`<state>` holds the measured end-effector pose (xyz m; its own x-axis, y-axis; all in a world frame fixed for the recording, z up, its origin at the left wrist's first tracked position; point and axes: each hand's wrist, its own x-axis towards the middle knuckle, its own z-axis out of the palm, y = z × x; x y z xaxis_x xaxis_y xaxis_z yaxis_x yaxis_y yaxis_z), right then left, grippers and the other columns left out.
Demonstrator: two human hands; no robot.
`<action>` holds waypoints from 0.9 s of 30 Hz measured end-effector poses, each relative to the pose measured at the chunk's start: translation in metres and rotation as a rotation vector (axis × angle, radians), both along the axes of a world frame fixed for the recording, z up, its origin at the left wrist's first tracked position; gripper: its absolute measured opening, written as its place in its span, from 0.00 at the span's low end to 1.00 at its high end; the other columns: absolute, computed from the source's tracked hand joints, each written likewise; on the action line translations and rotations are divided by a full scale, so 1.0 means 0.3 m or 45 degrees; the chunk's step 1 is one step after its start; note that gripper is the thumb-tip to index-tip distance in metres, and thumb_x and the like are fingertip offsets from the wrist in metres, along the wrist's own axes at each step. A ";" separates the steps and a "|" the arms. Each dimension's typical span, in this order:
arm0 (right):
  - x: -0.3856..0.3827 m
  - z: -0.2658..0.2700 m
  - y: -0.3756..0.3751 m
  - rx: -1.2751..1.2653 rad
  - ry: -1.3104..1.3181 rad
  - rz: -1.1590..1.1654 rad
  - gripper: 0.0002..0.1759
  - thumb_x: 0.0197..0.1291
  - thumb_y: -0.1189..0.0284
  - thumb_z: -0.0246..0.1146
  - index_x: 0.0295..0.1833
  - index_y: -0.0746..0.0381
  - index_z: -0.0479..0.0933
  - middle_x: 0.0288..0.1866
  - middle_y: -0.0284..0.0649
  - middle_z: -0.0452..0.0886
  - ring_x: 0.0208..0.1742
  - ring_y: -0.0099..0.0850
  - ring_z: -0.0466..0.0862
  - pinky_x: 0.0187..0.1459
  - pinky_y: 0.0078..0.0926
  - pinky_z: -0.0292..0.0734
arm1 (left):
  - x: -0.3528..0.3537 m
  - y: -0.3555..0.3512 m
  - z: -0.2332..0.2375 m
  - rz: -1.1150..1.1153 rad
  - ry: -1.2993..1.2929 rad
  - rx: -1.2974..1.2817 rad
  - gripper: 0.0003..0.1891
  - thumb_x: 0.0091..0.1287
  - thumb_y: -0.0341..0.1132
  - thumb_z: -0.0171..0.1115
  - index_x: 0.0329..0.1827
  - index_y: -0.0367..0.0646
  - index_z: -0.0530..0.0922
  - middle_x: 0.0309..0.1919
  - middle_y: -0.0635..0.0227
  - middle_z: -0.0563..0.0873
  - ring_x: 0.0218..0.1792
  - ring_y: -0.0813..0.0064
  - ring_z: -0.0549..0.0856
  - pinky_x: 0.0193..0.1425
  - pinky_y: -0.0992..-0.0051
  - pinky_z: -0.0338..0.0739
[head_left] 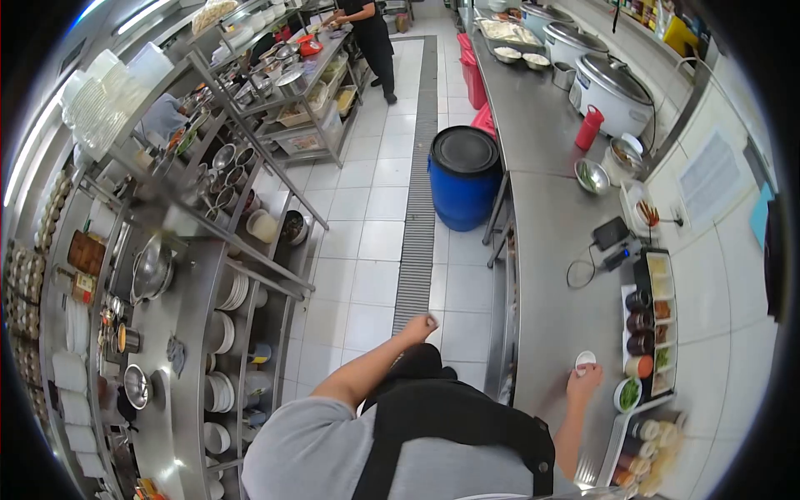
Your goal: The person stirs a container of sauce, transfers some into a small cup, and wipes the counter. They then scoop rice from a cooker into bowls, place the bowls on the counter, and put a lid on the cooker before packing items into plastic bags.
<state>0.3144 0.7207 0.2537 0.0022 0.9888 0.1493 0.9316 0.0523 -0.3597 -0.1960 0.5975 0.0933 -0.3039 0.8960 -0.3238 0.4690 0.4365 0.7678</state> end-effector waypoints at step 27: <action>-0.807 0.506 1.186 0.442 0.187 -0.091 0.21 0.57 0.70 0.74 0.55 0.59 0.79 0.60 0.45 0.76 0.61 0.42 0.77 0.66 0.49 0.68 | 0.706 2.987 0.793 -0.383 -0.603 0.188 0.15 0.69 0.31 0.65 0.46 0.21 0.82 0.33 0.46 0.89 0.29 0.59 0.92 0.26 0.64 0.92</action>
